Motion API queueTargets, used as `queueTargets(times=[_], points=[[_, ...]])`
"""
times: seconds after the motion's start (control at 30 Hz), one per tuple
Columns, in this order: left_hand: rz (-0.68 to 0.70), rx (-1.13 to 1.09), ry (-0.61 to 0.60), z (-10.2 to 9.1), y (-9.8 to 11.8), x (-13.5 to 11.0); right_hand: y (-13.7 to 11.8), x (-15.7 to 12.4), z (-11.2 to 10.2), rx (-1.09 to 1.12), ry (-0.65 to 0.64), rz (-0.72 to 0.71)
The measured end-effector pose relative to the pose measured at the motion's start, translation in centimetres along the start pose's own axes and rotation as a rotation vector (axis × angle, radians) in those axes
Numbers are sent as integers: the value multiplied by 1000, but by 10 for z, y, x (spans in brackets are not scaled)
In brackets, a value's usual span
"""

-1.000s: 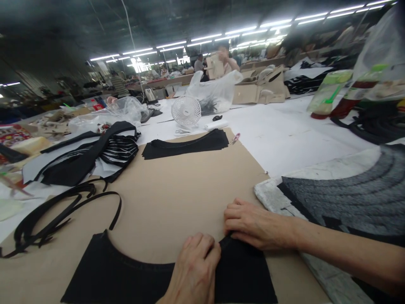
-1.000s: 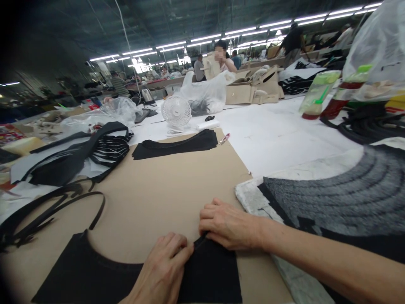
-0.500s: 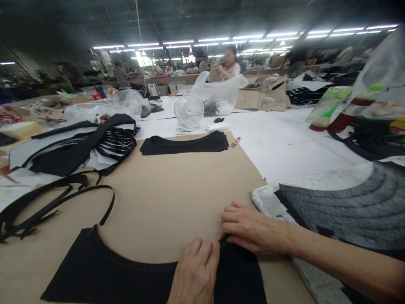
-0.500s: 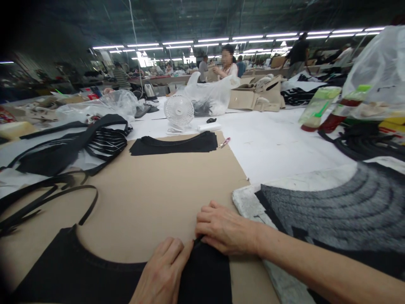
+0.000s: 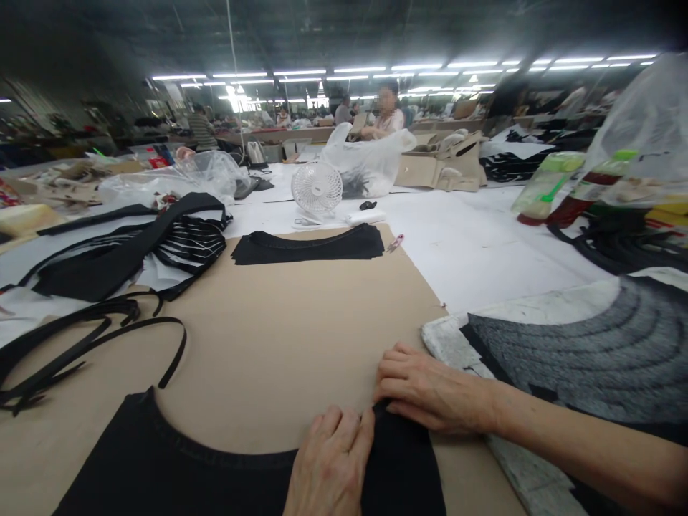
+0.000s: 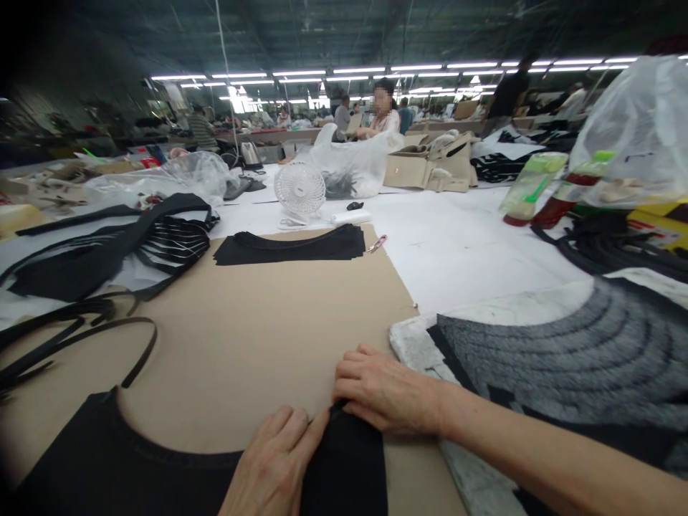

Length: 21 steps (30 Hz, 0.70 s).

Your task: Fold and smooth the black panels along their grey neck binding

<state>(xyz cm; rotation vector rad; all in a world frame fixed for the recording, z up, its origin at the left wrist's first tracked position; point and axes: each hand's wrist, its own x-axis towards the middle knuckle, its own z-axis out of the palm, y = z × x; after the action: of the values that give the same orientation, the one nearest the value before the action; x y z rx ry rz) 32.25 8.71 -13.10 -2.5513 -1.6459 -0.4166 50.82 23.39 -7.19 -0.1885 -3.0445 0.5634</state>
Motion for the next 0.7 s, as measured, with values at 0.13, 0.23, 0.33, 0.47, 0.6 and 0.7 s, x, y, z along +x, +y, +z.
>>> queueTargets(times=[0.13, 0.23, 0.33, 0.47, 0.6, 0.7], points=[[-12, 16, -2, 1, -1, 1, 1, 0, 1, 15, 11, -15], [-39, 13, -33, -3, 3, 5, 3, -2, 3, 38, 32, -14], [-104, 29, -54, -9, 8, 10, 5, -6, 4, 56, 49, -3], [-140, 66, -57, -13, 12, 12, 6, -9, 3, 61, 47, 23], [-114, 72, -41, -10, 9, 11, 5, -10, 1, 31, 39, 8], [-88, 57, -50, -8, 7, 11, 5, -10, 1, 11, 51, 4]])
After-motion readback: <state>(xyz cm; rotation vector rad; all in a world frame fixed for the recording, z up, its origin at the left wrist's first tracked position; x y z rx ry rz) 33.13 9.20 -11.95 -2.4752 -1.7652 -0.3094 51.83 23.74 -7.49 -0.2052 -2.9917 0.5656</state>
